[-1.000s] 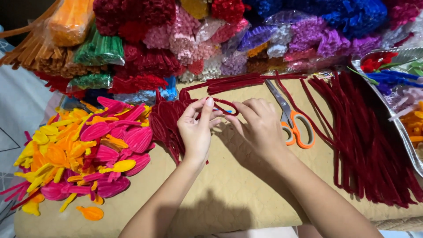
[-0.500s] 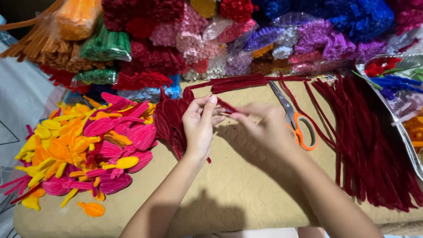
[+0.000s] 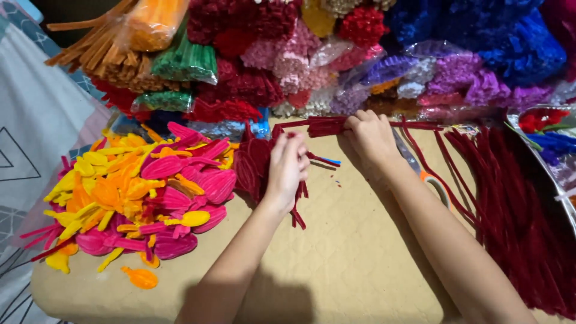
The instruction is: Assembling artificial flower components by twisting red pipe cleaners around pink fabric petals.
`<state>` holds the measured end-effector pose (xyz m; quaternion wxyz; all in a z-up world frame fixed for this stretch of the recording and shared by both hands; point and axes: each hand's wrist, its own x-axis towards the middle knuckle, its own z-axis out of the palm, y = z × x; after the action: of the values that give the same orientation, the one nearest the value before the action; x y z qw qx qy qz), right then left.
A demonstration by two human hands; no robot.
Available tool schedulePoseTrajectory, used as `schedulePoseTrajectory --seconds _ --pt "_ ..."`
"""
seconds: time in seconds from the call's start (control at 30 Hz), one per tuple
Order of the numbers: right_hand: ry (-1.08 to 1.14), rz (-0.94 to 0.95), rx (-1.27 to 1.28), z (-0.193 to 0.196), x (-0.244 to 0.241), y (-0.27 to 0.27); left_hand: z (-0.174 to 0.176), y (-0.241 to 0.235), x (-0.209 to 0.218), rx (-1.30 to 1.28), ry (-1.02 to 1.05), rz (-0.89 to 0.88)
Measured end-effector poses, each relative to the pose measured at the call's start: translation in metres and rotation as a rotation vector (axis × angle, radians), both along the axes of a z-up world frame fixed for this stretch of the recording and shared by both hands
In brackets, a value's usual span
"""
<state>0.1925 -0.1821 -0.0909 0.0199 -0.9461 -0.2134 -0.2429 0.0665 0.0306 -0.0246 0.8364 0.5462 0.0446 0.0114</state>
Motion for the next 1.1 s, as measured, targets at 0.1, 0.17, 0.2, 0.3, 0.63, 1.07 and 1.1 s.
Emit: schedulePoseTrajectory --seconds 0.1,0.17,0.2,0.3,0.63,1.07,1.1 --pt "0.206 -0.012 0.308 0.021 -0.019 0.002 -0.013 -0.002 0.007 0.108 -0.107 0.096" --pt "0.322 0.014 0.472 0.072 -0.066 0.010 -0.002 0.000 0.008 0.219 -0.152 0.124" --pt "0.433 0.039 0.641 0.097 -0.089 0.014 0.004 0.000 0.008 0.332 -0.202 0.150" --pt "0.713 0.064 0.838 0.116 -0.119 0.005 0.010 -0.007 -0.004 0.484 -0.243 0.105" --pt "0.889 0.039 1.009 0.114 -0.154 0.011 0.005 -0.020 -0.014 0.326 -0.267 0.123" --pt "0.656 0.091 1.100 0.132 -0.145 -0.020 0.022 0.003 -0.007 0.086 -0.239 0.195" --pt "0.572 0.114 1.121 0.136 -0.147 -0.021 0.018 0.002 -0.006 0.151 -0.298 0.184"
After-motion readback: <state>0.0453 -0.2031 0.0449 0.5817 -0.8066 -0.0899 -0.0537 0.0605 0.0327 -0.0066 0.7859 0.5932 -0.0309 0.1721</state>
